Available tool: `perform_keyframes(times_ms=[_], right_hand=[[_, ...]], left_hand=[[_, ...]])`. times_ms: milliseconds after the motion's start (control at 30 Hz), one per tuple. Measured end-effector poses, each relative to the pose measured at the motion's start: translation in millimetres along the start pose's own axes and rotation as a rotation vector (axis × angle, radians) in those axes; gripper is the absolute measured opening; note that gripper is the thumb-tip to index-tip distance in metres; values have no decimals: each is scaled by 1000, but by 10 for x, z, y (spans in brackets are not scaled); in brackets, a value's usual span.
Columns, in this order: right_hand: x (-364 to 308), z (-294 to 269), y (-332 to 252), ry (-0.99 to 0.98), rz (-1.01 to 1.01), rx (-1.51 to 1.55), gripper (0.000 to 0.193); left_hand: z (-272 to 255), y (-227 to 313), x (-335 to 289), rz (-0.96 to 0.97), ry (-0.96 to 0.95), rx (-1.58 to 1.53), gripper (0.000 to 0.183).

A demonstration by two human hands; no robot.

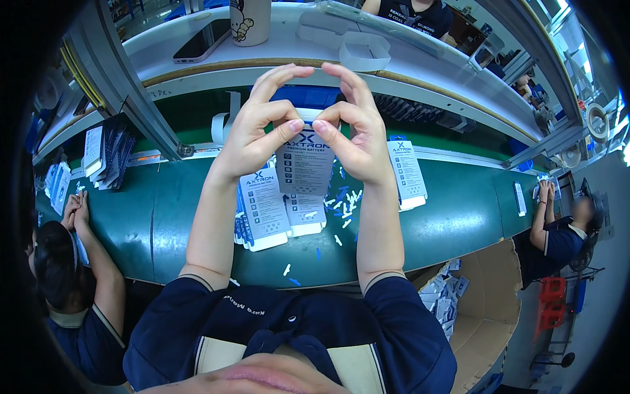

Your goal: The person assembles small battery units by inserting a blue tab into a white card and folding it into a compact package. They repeat this process for multiple units, stacking the finished packages on the table.

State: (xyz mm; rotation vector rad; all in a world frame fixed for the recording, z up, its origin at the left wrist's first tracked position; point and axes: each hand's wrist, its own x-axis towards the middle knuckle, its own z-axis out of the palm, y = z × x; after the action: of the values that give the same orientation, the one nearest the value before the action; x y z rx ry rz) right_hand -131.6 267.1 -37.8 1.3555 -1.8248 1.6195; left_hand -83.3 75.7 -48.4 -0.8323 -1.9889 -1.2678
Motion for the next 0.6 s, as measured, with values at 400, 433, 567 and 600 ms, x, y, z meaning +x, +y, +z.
perform_keyframes(times_ms=[400,433,567,600], right_hand=[[-57,-106,79,226,161,218,20],[-53,-113,75,193,179,252,27],[-45,-128,17,91,240,428,60],[-48,-114,20,126,217,425,58]], left_hand=[[172,-34,-18,-218,241,-240,44],[190,-47,-21,-172,262,-236,42],[263,-60,-11,-75,451,-253,36],[290,-50,-10,-68,478,-259,35]])
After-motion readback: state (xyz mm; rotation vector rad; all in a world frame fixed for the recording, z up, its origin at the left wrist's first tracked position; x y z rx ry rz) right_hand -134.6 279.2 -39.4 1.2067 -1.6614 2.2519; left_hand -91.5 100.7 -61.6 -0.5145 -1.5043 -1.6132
